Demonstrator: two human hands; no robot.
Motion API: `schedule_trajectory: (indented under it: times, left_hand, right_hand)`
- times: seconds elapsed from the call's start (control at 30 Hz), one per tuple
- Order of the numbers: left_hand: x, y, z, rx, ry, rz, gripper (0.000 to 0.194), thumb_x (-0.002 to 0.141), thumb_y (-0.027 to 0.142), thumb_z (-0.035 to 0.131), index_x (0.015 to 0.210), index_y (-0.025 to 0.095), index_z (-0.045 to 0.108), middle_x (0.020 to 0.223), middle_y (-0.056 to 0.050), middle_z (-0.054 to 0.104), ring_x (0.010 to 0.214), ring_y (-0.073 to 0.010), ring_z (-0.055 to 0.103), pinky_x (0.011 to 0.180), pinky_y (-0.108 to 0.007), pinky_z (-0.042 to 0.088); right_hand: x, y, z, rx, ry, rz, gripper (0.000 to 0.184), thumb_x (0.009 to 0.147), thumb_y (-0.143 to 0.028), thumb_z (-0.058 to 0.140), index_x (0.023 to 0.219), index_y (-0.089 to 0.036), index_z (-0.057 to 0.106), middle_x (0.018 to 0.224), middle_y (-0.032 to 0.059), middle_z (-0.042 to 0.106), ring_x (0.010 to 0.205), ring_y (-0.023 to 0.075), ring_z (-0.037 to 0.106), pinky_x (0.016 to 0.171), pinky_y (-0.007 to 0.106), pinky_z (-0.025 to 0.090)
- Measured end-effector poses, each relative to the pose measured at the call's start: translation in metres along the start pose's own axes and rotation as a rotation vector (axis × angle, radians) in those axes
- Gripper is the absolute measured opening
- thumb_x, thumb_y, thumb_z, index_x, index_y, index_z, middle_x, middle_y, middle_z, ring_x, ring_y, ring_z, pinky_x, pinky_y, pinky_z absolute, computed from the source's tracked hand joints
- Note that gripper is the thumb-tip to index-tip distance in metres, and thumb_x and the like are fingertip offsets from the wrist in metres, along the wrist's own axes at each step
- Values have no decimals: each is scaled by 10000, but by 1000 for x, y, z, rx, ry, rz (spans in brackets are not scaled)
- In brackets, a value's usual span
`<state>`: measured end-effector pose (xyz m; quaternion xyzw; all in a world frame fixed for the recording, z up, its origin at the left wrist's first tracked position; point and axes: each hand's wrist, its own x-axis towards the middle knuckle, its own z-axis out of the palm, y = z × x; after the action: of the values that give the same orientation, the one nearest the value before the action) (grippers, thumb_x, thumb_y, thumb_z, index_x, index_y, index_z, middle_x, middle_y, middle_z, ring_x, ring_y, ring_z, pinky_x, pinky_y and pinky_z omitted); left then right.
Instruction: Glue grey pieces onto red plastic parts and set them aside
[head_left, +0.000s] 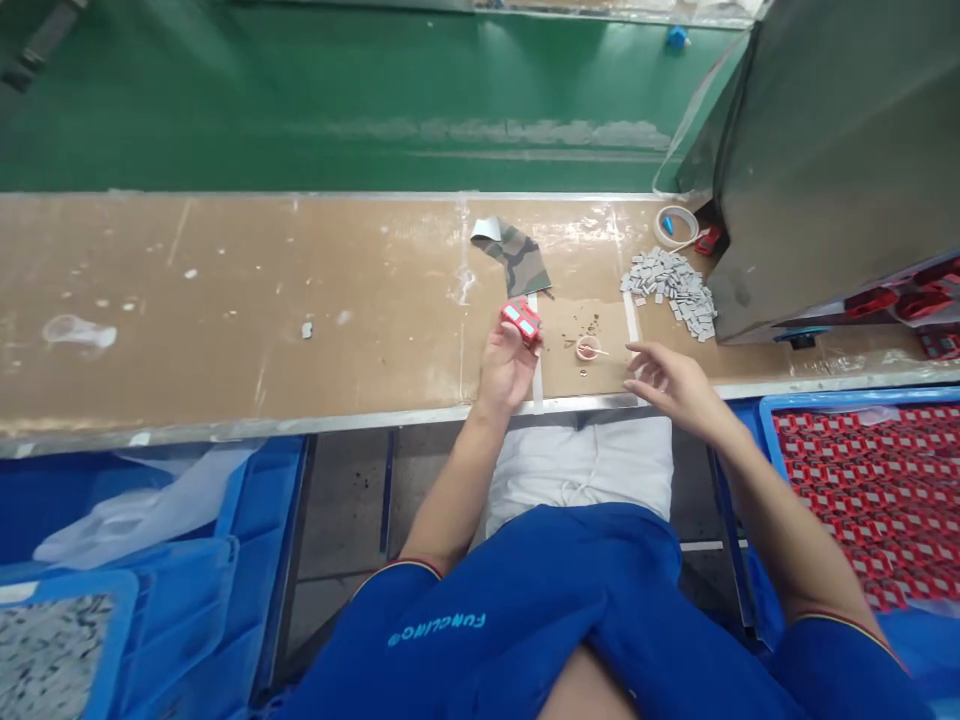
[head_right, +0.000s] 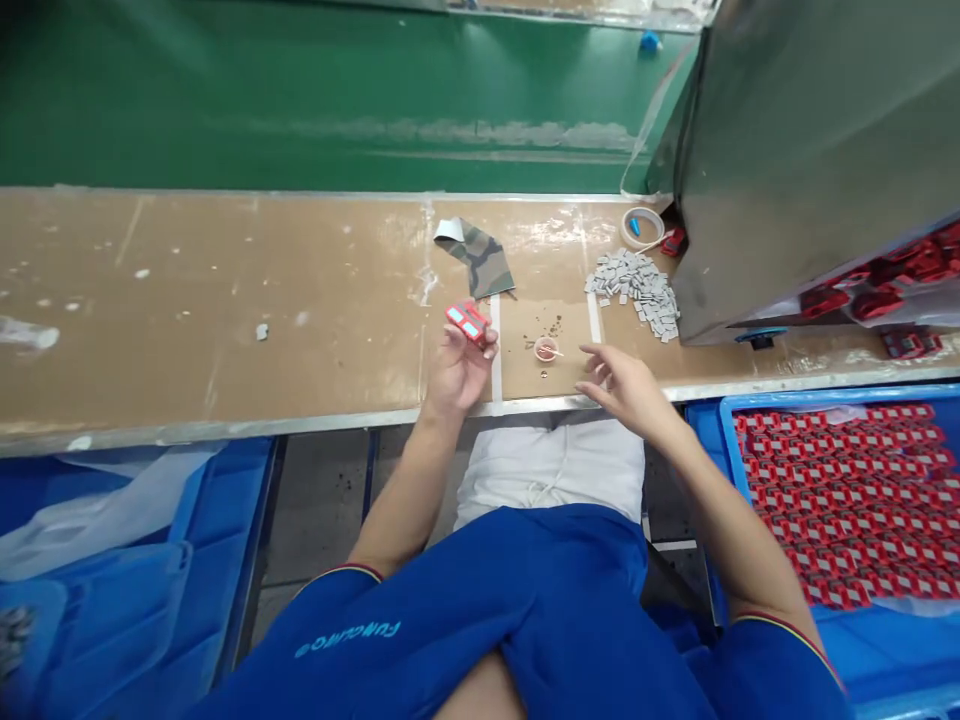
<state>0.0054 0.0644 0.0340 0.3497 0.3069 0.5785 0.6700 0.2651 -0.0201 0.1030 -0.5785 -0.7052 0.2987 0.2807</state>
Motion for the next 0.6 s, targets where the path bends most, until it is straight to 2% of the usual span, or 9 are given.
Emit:
schedule_trajectory:
  times: [0.1,0.2,0.27,0.4,0.5,0.6]
  left_hand:
    - [-26,-4,-5,-52,-9,-62,678,683,731,879,1175,308,682,1019,-20,781,764,-128,730,624,-229,547]
    - [-37,-7,-7,-57,-61,-116,740,630,667,943,1210,286,686,1017,-42,792,757,-163,769,619,-245,587]
    - [-41,-10,-8,-52,-101,-134,683,647,605,962,1183,262,714,1005,-53,798,753,-176,787,624,-250,607]
    - [-48,-17,-12,2,-153,-144,458,726,422,964,1103,247,771,1085,-65,818,749,-161,798,691,-263,642]
    - [-51,-20,-14,107,-152,-122,421,747,360,953,1123,258,794,1143,-76,825,775,-157,787,739,-285,650]
    - [-52,-19,-14,222,-116,-24,430,719,350,970,1111,258,821,1112,-82,836,864,-178,781,788,-296,638]
  right_hand:
    - [19,3,41,81,155,-10,399,900,-402,736,1224,-168,716,941,71,772,730,174,676,688,328,575]
    - [26,3,60,85,270,-23,199,956,-357,672,1025,-201,774,888,57,761,720,163,652,692,317,561]
    - [28,1,65,76,291,-45,179,975,-335,653,954,-213,783,890,59,764,716,160,647,685,314,555]
    - [37,2,67,62,376,-97,163,989,-321,652,959,-222,778,908,58,766,774,173,680,710,328,574]
    - [45,7,68,48,485,-145,166,991,-343,664,917,-230,761,884,51,754,803,180,697,710,337,584]
    - [46,14,72,95,566,-174,167,978,-368,693,902,-230,747,914,57,769,858,194,735,764,365,614]
